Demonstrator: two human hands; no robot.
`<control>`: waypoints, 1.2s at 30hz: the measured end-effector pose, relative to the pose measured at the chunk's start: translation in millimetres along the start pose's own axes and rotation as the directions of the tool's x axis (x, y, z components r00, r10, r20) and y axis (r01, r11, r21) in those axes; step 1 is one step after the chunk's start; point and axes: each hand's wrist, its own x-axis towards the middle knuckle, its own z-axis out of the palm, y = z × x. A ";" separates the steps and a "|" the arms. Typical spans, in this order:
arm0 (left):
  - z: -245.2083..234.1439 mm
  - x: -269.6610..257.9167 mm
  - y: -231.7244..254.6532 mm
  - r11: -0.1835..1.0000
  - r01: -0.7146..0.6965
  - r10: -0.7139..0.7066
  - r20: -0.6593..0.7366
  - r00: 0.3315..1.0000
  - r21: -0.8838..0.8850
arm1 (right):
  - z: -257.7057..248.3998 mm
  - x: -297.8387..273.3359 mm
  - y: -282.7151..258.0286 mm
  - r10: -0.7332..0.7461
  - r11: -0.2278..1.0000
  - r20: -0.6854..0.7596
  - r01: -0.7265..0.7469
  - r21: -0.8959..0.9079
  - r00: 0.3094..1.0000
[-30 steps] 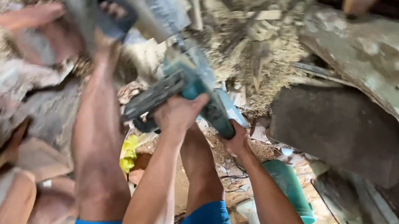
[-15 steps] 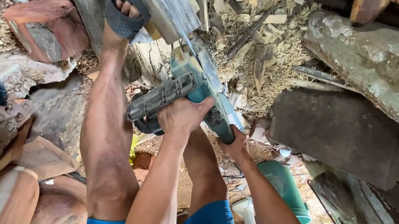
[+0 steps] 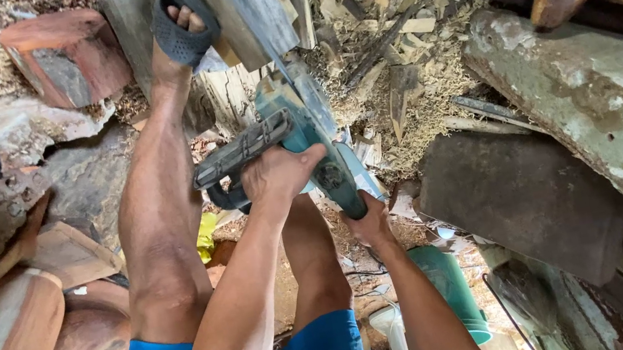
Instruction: The recorder uses a chainsaw to cut pieces of wood and measures them with a tape measure in a workshop environment.
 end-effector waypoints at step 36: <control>129.3 92.0 99.8 0.990 -0.136 0.118 0.307 0.944 0.039 | 7.1 -12.0 174.5 -0.033 0.999 -0.612 0.023 -0.024 0.790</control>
